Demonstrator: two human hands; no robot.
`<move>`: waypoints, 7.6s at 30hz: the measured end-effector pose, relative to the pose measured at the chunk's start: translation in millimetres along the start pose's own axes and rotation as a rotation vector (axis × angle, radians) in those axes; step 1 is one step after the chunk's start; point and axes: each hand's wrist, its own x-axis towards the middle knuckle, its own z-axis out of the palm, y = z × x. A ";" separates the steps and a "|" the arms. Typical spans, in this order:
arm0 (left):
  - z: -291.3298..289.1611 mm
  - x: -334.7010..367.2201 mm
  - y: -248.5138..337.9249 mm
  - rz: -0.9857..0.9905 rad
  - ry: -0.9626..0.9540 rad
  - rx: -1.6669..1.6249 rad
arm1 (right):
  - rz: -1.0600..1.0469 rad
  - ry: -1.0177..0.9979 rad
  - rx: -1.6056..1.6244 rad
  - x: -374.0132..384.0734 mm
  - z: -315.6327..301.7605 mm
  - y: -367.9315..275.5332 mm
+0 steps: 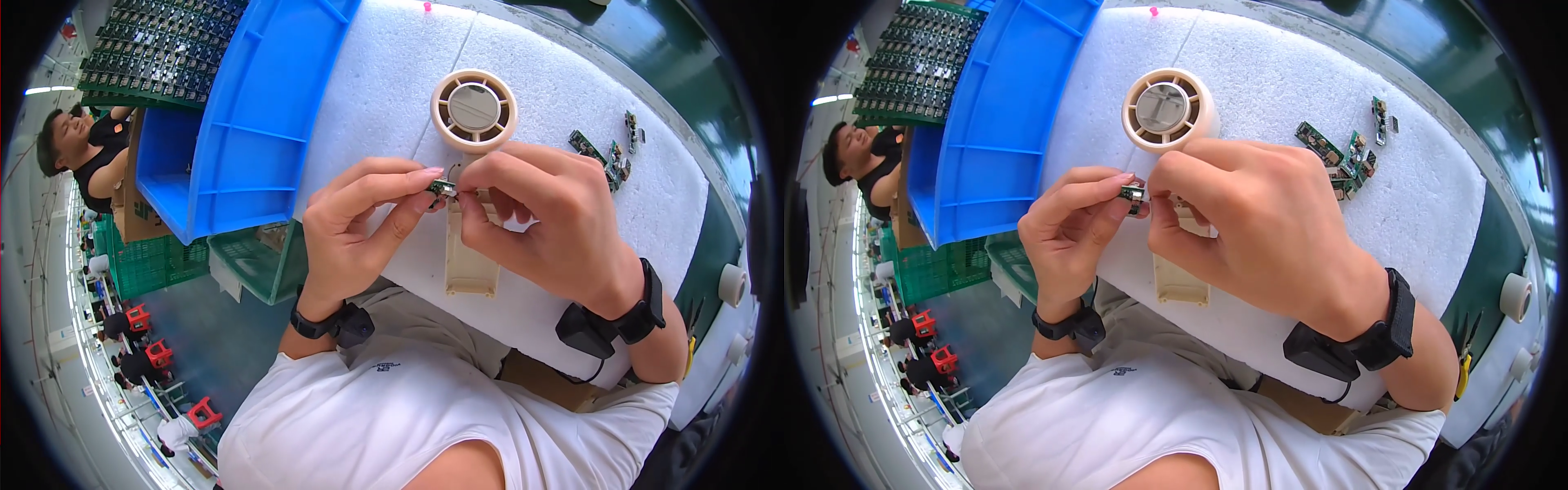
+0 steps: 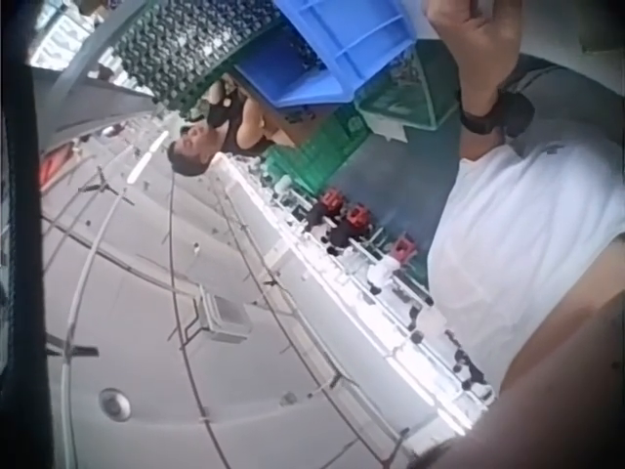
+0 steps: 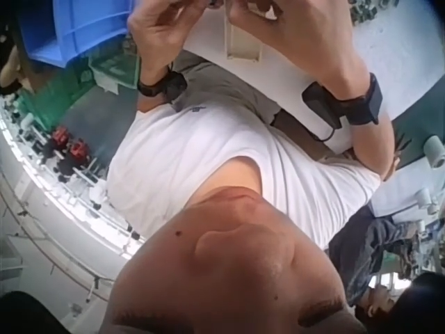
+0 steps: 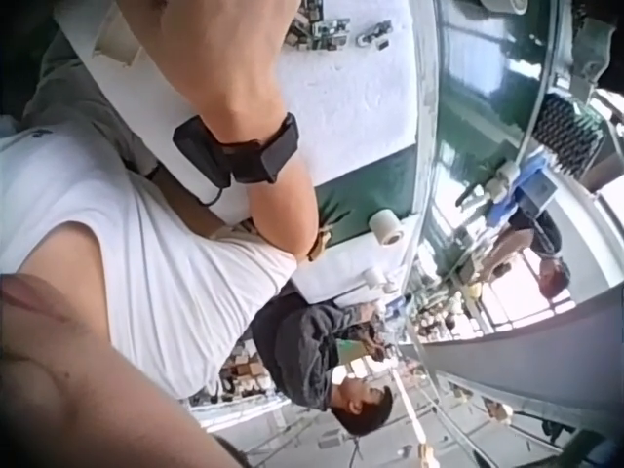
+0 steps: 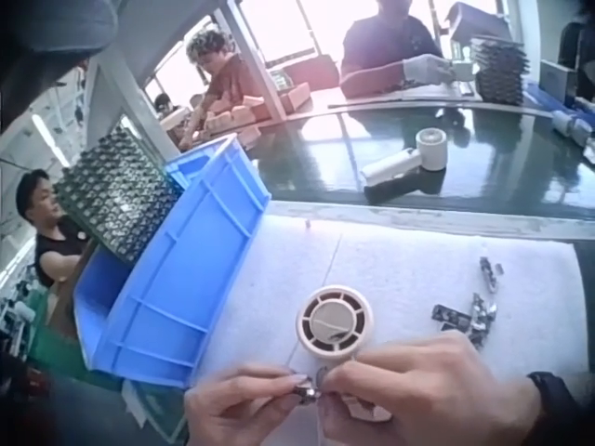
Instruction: The person picks up a fan housing and a circuit board, connects the wires to the board by hand, and presses the board into the housing. They place the assembled unit onto a conveyor belt and repeat the process with new components.
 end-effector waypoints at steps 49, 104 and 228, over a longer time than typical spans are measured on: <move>36.0 0.2 24.3 -0.121 0.146 -0.185 | 0.044 0.239 0.252 -2.3 7.8 -7.3; 37.3 125.2 32.3 -0.495 -0.289 0.114 | 0.050 -0.384 0.653 -13.8 12.2 0.4; 4.4 2.0 15.1 -0.105 0.027 0.029 | 0.091 0.100 0.072 -3.0 3.0 -3.8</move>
